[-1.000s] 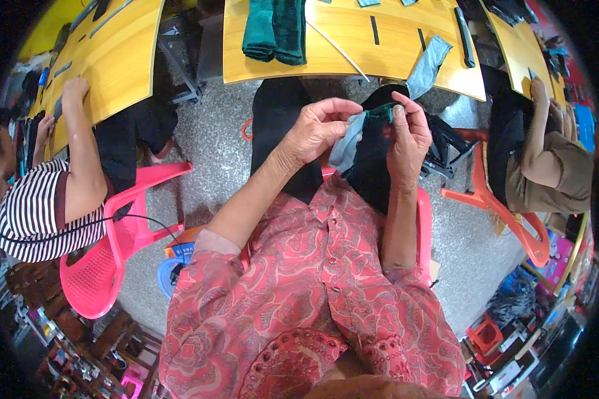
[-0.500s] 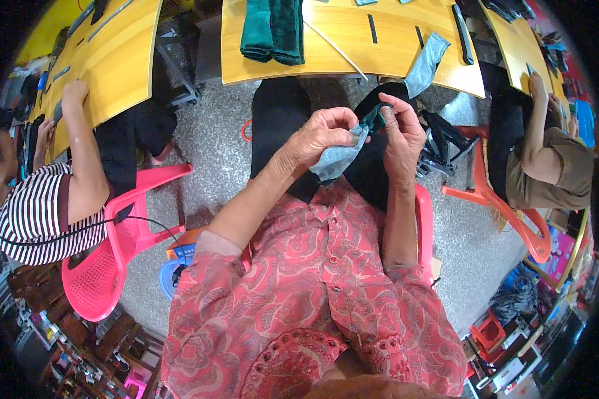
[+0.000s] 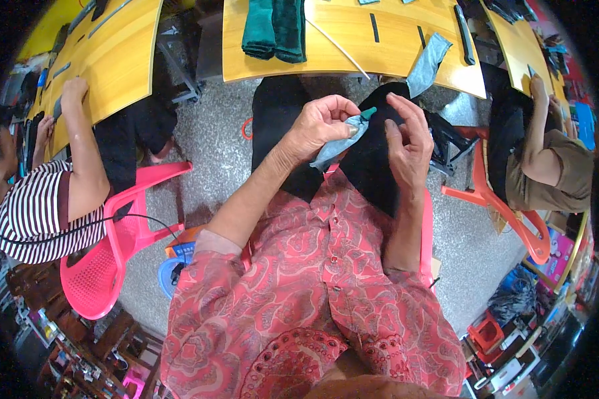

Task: Folding and assembling small strips of leather or fabric into components using a thin wooden stick tool.

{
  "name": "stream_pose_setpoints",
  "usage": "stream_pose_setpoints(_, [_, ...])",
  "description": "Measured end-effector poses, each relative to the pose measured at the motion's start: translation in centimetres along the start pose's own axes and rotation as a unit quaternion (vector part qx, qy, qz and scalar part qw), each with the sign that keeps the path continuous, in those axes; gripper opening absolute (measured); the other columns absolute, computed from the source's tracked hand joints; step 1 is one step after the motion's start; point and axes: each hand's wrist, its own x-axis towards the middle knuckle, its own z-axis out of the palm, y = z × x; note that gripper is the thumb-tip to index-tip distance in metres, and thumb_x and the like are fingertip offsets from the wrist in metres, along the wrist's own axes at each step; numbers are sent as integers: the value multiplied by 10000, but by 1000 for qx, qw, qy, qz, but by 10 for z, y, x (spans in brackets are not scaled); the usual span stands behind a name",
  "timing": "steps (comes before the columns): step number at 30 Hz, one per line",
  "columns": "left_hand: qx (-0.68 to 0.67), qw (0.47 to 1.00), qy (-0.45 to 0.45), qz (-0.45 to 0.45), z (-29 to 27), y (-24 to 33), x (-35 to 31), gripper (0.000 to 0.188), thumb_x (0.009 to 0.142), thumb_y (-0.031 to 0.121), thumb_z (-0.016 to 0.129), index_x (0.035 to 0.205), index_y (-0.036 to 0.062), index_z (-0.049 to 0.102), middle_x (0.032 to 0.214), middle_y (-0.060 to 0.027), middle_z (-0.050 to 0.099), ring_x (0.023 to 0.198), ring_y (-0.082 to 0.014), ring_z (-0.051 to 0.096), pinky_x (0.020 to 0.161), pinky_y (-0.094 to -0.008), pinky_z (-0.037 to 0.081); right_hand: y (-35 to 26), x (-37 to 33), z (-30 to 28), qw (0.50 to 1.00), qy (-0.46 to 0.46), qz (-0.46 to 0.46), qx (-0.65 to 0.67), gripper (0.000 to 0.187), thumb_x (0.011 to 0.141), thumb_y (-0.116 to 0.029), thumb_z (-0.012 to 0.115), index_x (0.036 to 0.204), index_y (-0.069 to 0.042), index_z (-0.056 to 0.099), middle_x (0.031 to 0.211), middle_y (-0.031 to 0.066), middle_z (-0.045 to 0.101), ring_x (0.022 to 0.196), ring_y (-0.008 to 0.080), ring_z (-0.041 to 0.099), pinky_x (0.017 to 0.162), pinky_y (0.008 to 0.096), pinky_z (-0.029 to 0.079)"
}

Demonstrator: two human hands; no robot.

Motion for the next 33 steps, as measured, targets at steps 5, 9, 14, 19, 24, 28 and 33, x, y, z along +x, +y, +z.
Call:
stream_pose_setpoints(5, [122, 992, -18, 16, -3, -1, -2, 275, 772, 36, 674, 1026, 30, 569, 928, -21, 619, 827, -93, 600, 762, -249, 500, 4, 0, 5, 976, -147, 62, 149, 350, 867, -7, 549, 1212, -57, 567, 1139, 72, 611, 791, 115, 599, 644, 229, 487])
stream_pose_setpoints(9, [133, 991, -22, 9, -4, 4, -3, 271, 778, 37, 678, 1027, 41, 571, 936, -21, 624, 853, -98, 603, 785, -260, 498, 24, -7, 9, 917, -236, 192, 259, 322, 919, -53, 502, 1238, -20, 530, 1018, 62, 623, 691, 88, 578, 597, 224, 485])
stream_pose_setpoints(14, [57, 998, -3, 19, -10, 3, 0, 221, 800, 57, 668, 1003, 28, 583, 876, -54, 639, 776, -110, 620, 733, -262, 513, 27, -7, 14, 917, -226, 155, 289, 261, 909, -41, 526, 1162, 13, 561, 890, 58, 635, 685, 99, 596, 594, 232, 499])
stream_pose_setpoints(19, [-170, 981, -34, -82, -7, -1, 3, 213, 835, 134, 636, 1004, 20, 575, 917, -49, 647, 801, -139, 632, 745, -278, 521, 27, -5, 18, 960, -144, 126, 206, 113, 866, -19, 601, 971, 13, 628, 799, 45, 645, 696, 98, 608, 612, 243, 499])
stream_pose_setpoints(24, [-144, 984, -36, -101, -9, -9, 4, 205, 823, 92, 654, 1003, 16, 590, 899, -54, 649, 775, -128, 631, 715, -268, 521, 24, -3, 18, 981, -93, 90, 141, 107, 828, -3, 633, 934, 5, 645, 803, 60, 648, 698, 105, 618, 630, 242, 496])
stream_pose_setpoints(28, [-20, 997, -3, -78, -2, -1, 1, 154, 796, 41, 684, 936, 22, 622, 857, -32, 645, 777, -87, 615, 702, -240, 502, 23, -1, 18, 993, -56, 34, 102, 138, 792, 32, 644, 927, 1, 646, 827, 72, 653, 725, 126, 630, 648, 239, 491])
stream_pose_setpoints(33, [90, 996, 21, -3, 6, -3, -1, 125, 775, 66, 703, 847, 60, 601, 806, -2, 625, 708, -74, 585, 666, -219, 489, 22, 0, 21, 993, -37, 20, 107, 174, 783, 73, 626, 938, -4, 644, 851, 66, 661, 767, 120, 633, 683, 237, 497])
